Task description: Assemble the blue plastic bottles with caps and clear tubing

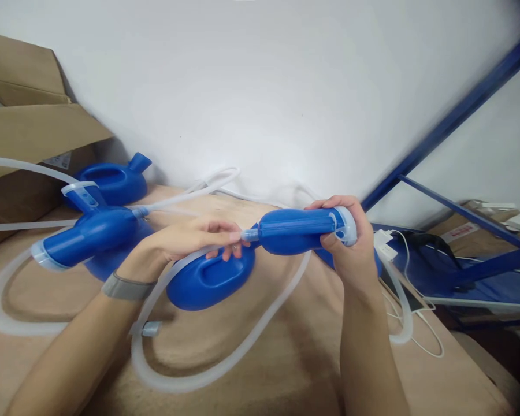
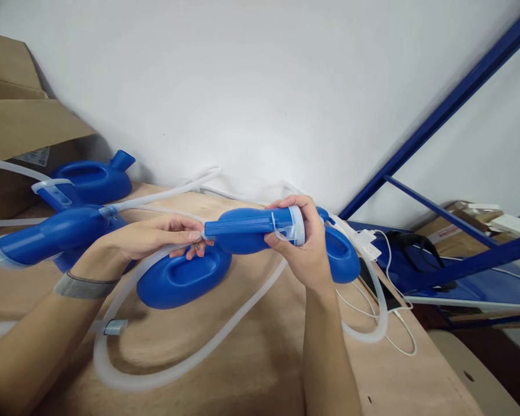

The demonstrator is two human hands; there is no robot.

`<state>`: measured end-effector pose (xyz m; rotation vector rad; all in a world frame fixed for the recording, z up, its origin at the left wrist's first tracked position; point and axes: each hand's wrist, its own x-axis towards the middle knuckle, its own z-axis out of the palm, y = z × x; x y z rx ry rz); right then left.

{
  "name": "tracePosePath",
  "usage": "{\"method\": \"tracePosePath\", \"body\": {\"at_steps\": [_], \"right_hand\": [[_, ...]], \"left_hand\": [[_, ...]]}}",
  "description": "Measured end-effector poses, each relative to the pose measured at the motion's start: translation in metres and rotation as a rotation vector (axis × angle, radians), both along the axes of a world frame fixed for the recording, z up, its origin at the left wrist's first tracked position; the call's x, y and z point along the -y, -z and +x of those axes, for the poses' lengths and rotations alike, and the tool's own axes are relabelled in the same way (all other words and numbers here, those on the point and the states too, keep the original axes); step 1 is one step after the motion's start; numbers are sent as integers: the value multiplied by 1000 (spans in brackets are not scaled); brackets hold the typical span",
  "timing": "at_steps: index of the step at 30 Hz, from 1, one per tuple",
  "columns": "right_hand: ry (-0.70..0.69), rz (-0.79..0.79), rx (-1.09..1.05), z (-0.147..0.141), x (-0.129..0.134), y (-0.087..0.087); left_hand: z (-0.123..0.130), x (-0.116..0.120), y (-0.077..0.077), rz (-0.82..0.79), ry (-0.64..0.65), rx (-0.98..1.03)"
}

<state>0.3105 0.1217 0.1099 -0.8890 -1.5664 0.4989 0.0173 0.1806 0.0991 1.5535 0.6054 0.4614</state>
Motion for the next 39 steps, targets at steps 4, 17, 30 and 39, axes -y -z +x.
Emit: {"method": "tracePosePath", "body": {"at_steps": [4, 17, 30, 39], "right_hand": [[-27, 30, 34, 1, 3, -5], [77, 167, 9, 13, 4, -8], [328, -36, -465, 28, -32, 15], [264, 22, -457, 15, -19, 4]], "left_hand": [[4, 3, 0, -27, 34, -24], [19, 13, 4, 444, -274, -89], [32, 32, 7, 454, -570, -297], [52, 18, 24, -83, -546, 316]]}}
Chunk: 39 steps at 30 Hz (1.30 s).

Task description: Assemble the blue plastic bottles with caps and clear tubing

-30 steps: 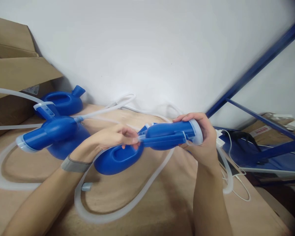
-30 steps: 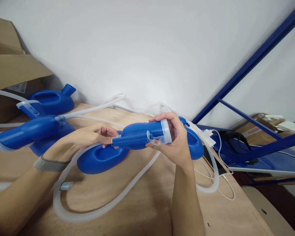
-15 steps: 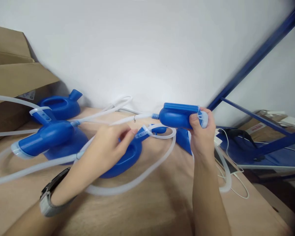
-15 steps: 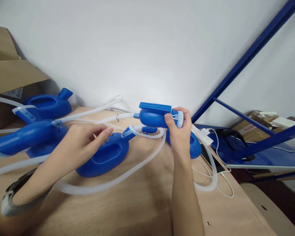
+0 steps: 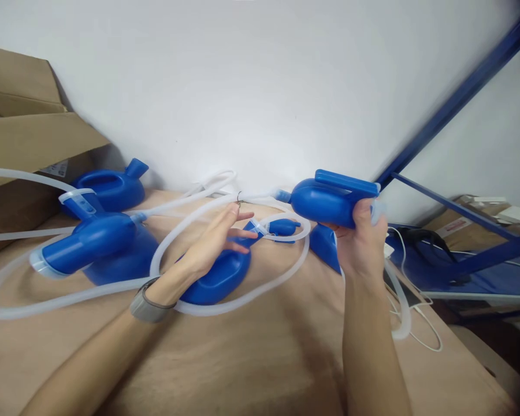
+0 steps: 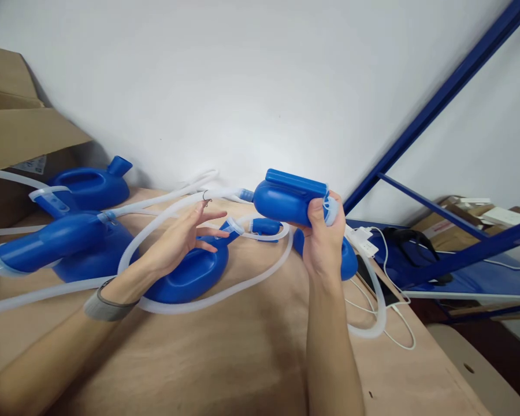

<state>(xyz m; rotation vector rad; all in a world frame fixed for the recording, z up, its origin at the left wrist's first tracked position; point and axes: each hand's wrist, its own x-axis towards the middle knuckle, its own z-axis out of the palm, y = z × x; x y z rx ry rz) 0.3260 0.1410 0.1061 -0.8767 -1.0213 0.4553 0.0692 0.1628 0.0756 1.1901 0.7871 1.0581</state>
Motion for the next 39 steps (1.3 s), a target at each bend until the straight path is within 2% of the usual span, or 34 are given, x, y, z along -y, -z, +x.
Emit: {"method": "tracePosePath", "body": {"at_steps": [2, 5, 9, 14, 21, 26, 31, 35, 39], "right_hand": [[-15, 8, 19, 1, 2, -1], [-36, 14, 42, 7, 3, -1], [-22, 18, 131, 10, 3, 0], [15, 39, 135, 5, 7, -3], [-25, 105, 302, 7, 14, -6], [-97, 164, 500, 7, 18, -8], [-250, 213, 744, 1, 25, -11], [-305, 248, 734, 8, 29, -11], [-309, 324, 720, 16, 26, -10]], "left_hand": [[6, 3, 2, 37, 39, 79], [11, 5, 2, 52, 28, 192], [10, 6, -5, -112, 96, 325], [10, 4, -6, -175, 80, 239], [8, 4, -5, -224, 95, 148], [11, 9, -7, -264, 44, 142], [13, 19, -2, -199, 184, 38], [7, 23, -7, -114, 291, -35], [4, 26, -9, -119, 394, -23]]}}
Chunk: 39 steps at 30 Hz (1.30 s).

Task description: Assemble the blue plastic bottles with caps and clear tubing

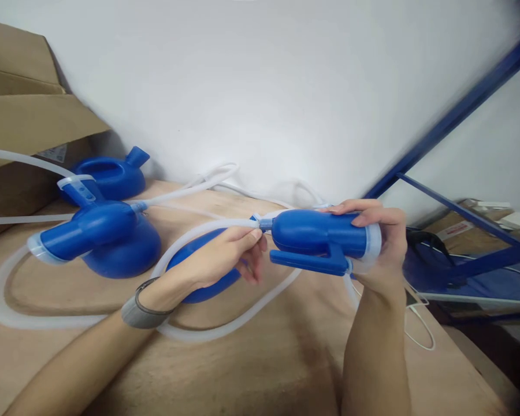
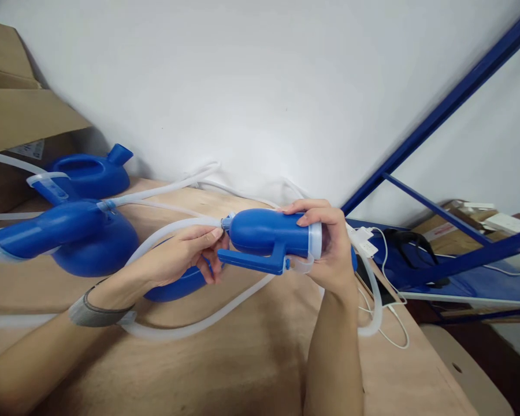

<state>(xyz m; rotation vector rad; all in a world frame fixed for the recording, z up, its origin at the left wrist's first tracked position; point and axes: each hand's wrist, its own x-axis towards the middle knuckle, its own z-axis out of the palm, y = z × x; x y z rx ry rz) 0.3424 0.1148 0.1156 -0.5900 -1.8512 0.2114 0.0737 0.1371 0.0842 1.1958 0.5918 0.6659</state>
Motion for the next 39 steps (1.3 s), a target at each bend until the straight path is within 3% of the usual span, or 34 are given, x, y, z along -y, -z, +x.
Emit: {"method": "tracePosePath", "body": {"at_steps": [5, 12, 18, 22, 27, 32, 36, 39], "right_hand": [[29, 54, -15, -2, -6, 1], [26, 55, -44, -5, -5, 2], [7, 9, -41, -4, -4, 3], [11, -17, -43, -3, -4, 7], [-7, -16, -100, 0, -5, 9], [-156, 32, 14, 0, -4, 0], [-184, 46, 26, -1, -5, -3], [-169, 25, 9, 1, -6, -1]], "left_hand": [[7, 2, 5, -52, -121, 92], [9, 5, 4, -43, -112, 139], [8, 3, 4, -148, -3, 161], [8, 3, 4, -123, -1, 108], [2, 7, -4, -164, 67, 99], [-6, 1, -8, -291, 160, 197], [-8, -3, -9, -276, 222, 143], [-9, -1, -12, -198, 188, 45]]}}
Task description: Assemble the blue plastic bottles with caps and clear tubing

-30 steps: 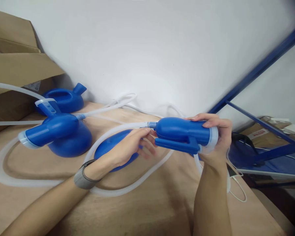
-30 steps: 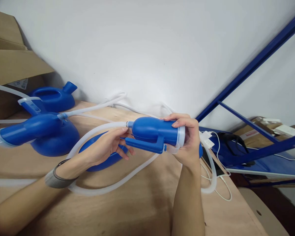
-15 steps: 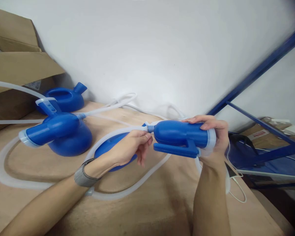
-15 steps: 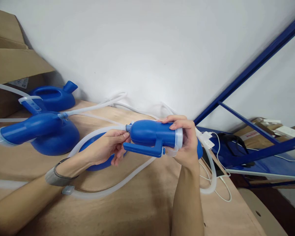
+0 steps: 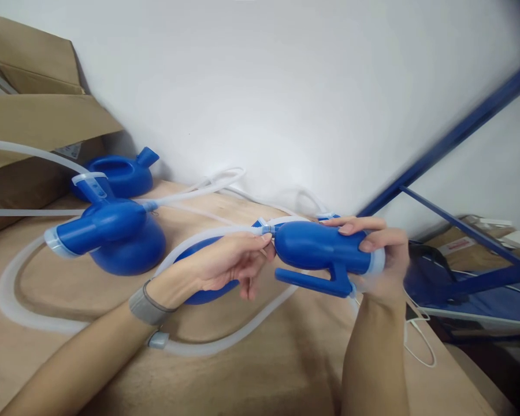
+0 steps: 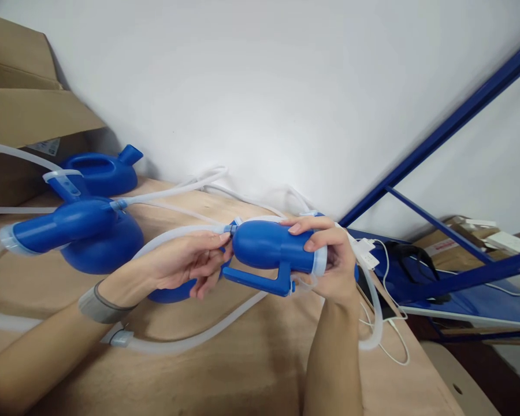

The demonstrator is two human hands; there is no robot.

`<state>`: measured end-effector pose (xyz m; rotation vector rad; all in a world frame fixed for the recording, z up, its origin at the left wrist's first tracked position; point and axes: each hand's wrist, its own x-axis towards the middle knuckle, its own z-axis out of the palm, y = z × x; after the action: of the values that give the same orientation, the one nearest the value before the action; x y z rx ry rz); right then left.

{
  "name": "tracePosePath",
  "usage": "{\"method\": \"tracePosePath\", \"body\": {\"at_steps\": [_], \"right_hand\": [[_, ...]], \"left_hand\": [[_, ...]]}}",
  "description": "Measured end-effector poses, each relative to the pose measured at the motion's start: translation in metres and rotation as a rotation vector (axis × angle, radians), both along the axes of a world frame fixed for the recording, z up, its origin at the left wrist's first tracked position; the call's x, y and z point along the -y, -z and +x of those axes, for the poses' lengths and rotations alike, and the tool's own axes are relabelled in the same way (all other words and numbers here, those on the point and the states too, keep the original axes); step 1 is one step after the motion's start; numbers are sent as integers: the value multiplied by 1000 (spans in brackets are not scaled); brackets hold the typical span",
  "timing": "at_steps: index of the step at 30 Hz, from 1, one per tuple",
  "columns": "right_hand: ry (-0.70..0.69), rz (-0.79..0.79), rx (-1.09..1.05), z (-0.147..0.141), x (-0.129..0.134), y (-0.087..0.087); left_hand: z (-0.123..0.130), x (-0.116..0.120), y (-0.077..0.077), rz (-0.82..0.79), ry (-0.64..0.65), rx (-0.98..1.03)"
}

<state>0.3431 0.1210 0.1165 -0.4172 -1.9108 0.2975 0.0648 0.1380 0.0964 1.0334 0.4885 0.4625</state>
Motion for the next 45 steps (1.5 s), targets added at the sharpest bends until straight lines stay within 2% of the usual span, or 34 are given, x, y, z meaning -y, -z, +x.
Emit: {"method": "tracePosePath", "body": {"at_steps": [4, 7, 9, 12, 14, 15, 17, 19, 23, 26, 31, 36, 41, 45], "right_hand": [[81, -39, -30, 4, 0, 3], [103, -48, -56, 5, 1, 3], [125, -72, -72, 4, 2, 3], [183, -103, -109, 1, 0, 4], [228, -114, -133, -1, -1, 6], [247, -125, -144, -2, -2, 8], [276, -152, -170, -5, -4, 11], [293, -189, -211, -8, -6, 14], [292, -260, -282, -12, -9, 18], [275, -229, -254, -11, -10, 16], [254, -160, -126, -4, -2, 6], [58, -152, -112, 6, 5, 2], [-69, -130, -51, 10, 6, -1], [-79, -100, -56, 12, 9, -4]], "left_hand": [[0, 3, -5, 199, -147, -108], [-3, 4, -6, 353, -201, -175], [-6, 3, -6, 576, -283, -256], [-13, -1, -4, 1087, -566, -438], [-17, -5, -1, 1381, -687, -535], [-19, -7, 0, 1483, -690, -547], [-20, -9, 3, 1590, -623, -519], [-19, -10, 5, 1602, -549, -480], [-15, -7, 11, 1544, -533, -511], [-13, -8, 14, 1458, -485, -511], [-12, -13, 10, 1196, -295, -463], [-18, -15, 0, 852, -66, -380], [-21, -19, 3, 656, -39, -357], [-19, -16, 3, 682, -19, -371]]}}
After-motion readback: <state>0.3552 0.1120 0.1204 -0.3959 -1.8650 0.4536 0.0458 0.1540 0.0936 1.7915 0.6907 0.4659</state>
